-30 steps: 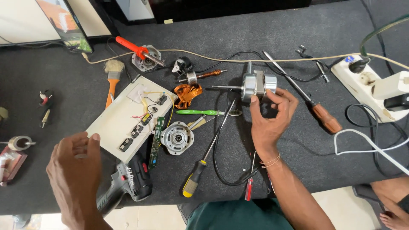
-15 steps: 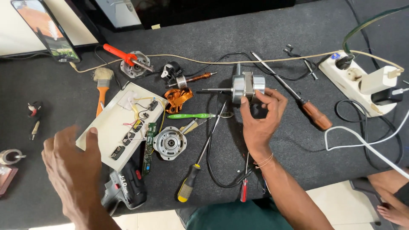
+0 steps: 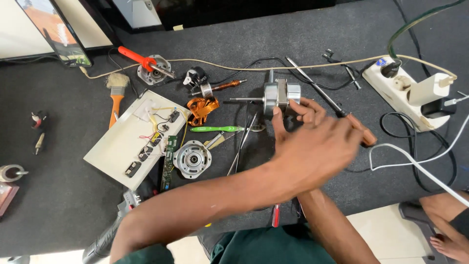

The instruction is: Tightening screws and assembling the housing of a small electric motor on a workbench.

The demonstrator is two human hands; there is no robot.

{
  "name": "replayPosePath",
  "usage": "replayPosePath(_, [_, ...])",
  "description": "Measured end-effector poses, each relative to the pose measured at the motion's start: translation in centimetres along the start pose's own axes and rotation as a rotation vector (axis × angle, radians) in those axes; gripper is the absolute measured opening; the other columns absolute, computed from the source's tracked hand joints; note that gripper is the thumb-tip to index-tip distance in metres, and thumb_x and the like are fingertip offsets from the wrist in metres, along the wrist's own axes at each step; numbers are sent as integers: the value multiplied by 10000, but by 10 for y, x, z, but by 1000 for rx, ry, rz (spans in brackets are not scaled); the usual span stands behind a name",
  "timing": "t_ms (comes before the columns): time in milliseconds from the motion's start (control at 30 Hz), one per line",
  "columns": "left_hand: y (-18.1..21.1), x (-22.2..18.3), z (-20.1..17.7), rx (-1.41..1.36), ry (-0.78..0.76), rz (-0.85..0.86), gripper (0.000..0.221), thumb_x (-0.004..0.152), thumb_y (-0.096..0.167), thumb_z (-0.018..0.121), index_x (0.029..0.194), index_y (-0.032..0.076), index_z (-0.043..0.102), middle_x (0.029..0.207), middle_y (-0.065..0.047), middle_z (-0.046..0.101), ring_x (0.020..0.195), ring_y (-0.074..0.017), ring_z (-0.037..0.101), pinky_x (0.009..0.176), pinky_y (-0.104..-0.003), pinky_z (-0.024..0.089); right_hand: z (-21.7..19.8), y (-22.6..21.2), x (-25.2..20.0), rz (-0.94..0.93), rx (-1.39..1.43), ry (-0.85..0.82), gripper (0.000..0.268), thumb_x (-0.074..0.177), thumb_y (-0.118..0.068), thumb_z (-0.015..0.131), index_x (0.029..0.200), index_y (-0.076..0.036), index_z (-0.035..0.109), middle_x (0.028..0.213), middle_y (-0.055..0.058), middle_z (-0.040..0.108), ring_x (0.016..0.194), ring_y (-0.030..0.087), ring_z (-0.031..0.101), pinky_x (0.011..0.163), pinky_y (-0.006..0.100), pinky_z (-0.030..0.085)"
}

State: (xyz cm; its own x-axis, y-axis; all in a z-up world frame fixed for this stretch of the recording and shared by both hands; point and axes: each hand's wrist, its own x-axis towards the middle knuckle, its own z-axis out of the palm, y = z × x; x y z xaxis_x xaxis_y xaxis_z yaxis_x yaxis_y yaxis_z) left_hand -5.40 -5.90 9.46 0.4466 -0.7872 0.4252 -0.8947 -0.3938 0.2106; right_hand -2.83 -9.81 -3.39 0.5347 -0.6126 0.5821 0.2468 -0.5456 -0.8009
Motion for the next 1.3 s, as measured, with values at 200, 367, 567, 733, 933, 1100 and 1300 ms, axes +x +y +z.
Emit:
replayPosePath(200, [5, 63, 180, 107, 23, 79, 139, 845, 153, 719, 977, 113, 697, 916, -86, 640, 876, -249, 679, 740, -406, 564, 6, 7, 1, -39, 64, 101, 325, 785, -321, 942, 985, -140, 761, 1144, -4, 624, 761, 68, 469, 782, 169, 418])
replayPosePath(367, [-6, 89, 272, 79, 11, 103, 142, 778, 239, 726, 887, 149, 734, 929, -106, 677, 924, -312, 658, 816, -532, 507, 7, 5, 3, -30, 85, 126, 307, 778, -275, 940, 984, -116, 776, 1121, 11, 620, 757, 50, 449, 791, 156, 417])
replayPosePath(567, [-19, 94, 197, 44, -56, 235, 163, 845, 240, 706, 985, 157, 708, 1039, -88, 675, 987, -274, 637, 724, -498, 542, 3, 3, 0, -20, 31, 34, 275, 830, -217, 872, 1021, -105, 708, 1176, 83, 574, 932, 140, 500, 821, 248, 441])
replayPosePath(733, [-26, 105, 121, 83, 66, 209, 497, 957, 172, 702, 1397, 126, 474, 1273, -73, 623, 1076, -224, 652, 657, -416, 604, -10, 10, 5, 25, -215, -150, 357, 834, -304, 814, 1094, -99, 681, 1243, 64, 588, 898, 195, 528, 864, 338, 441])
replayPosePath(933, [-48, 119, 45, -34, 494, 176, 97, 1066, 213, 533, 1094, 124, 506, 1028, -25, 501, 836, -120, 490, 425, -224, 413, -10, 1, 6, -25, -73, -107, 295, 868, -121, 767, 1127, -47, 649, 1184, 117, 557, 985, 252, 535, 911, 365, 453])
replayPosePath(1100, [-53, 107, -28, -159, 619, -195, 469, 924, 574, 550, 1149, 163, 537, 1063, -104, 684, 964, -340, 752, 653, -542, 583, -9, -10, 4, -85, 99, -71, 290, 908, 99, 712, 1166, 17, 611, 1113, 181, 519, 1089, 321, 543, 969, 397, 467])
replayPosePath(1300, [-66, 26, -136, -364, 848, -111, 105, 994, 32, 617, 899, 39, 661, 845, -73, 744, 774, -170, 763, 691, -290, 608, -12, -24, 6, 41, 14, -122, 267, 877, -56, 813, 1075, -77, 635, 1218, 142, 516, 1059, 221, 527, 874, 323, 464])
